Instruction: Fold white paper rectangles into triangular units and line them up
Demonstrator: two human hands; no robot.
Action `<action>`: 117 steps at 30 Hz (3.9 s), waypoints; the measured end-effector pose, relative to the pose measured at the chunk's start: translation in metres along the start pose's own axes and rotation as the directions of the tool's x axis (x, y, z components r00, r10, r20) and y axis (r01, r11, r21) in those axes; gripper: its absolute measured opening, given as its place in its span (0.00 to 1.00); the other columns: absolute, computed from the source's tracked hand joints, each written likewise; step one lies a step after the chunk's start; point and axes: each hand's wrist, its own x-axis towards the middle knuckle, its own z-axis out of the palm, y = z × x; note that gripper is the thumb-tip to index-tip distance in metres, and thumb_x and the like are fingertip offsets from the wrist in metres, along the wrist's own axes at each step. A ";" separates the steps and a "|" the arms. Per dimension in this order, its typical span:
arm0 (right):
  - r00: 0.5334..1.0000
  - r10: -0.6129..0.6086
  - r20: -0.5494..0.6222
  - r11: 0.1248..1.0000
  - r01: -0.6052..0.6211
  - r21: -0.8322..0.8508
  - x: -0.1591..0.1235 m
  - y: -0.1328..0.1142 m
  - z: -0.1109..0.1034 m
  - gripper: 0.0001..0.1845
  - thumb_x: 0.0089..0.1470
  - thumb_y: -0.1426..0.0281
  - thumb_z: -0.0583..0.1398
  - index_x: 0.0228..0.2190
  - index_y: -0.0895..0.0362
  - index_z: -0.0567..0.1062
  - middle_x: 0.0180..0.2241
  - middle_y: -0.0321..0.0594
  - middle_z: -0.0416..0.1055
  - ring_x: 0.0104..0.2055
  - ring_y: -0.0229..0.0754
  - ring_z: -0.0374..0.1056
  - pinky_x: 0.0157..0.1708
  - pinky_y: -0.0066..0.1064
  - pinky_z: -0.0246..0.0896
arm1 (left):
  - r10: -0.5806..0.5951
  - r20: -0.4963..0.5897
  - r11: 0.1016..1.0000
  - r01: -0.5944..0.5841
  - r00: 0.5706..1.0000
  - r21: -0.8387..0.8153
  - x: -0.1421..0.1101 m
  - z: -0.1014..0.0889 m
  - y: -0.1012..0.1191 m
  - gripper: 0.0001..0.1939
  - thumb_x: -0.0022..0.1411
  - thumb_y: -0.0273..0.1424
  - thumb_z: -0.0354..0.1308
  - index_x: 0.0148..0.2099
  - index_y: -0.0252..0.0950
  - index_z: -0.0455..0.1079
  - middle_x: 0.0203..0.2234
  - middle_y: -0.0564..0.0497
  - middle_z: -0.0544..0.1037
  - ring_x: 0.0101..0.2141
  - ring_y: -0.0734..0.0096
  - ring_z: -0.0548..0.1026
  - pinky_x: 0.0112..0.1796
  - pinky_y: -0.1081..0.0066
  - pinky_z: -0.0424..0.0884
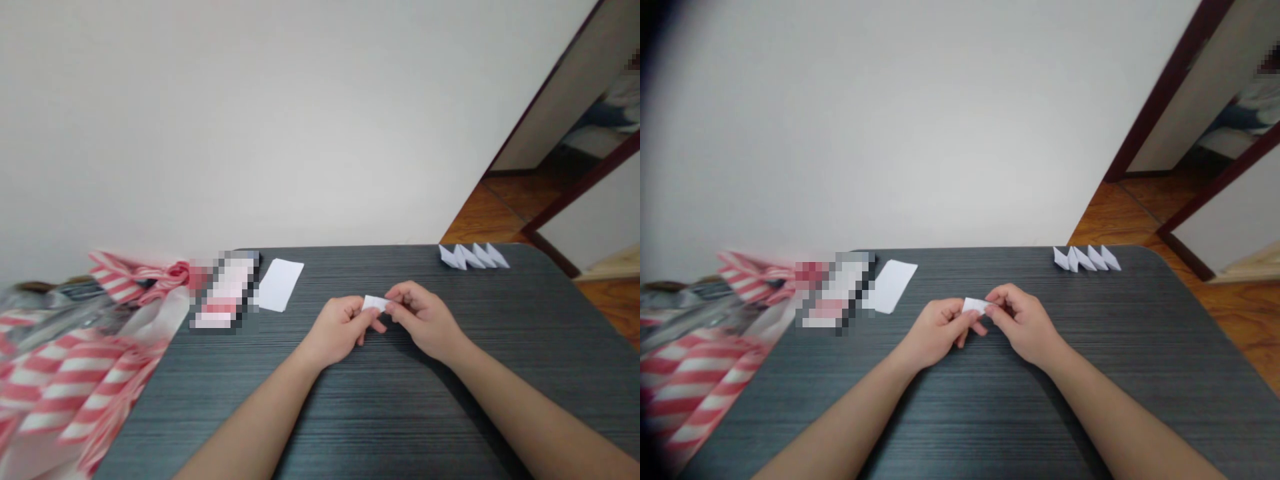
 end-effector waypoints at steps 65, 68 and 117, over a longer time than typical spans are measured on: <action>0.982 0.080 0.170 0.992 -0.063 -0.106 0.004 -0.018 -0.005 0.13 0.60 0.69 0.58 0.24 0.57 0.71 0.19 0.32 0.69 0.22 0.34 0.65 0.25 0.25 0.58 | 0.106 0.000 0.983 -0.104 0.994 0.154 0.001 0.001 -0.006 0.17 0.67 0.34 0.51 0.26 0.33 0.68 0.19 0.55 0.70 0.22 0.78 0.65 0.26 0.77 0.59; 0.979 0.091 0.185 0.993 -0.073 -0.098 0.003 -0.016 -0.004 0.12 0.60 0.70 0.57 0.24 0.57 0.71 0.19 0.32 0.68 0.22 0.34 0.65 0.25 0.25 0.58 | 0.106 0.003 0.981 -0.105 0.994 0.165 0.000 0.000 -0.005 0.17 0.67 0.33 0.51 0.26 0.33 0.68 0.19 0.55 0.70 0.22 0.78 0.65 0.27 0.77 0.59; 0.986 0.088 0.145 0.996 -0.091 0.010 0.005 -0.012 -0.008 0.10 0.61 0.68 0.56 0.27 0.56 0.70 0.22 0.32 0.69 0.23 0.35 0.65 0.27 0.27 0.60 | 0.052 -0.010 0.998 -0.052 0.999 0.027 0.000 0.000 -0.010 0.14 0.66 0.36 0.51 0.30 0.34 0.67 0.18 0.56 0.71 0.20 0.76 0.66 0.24 0.76 0.60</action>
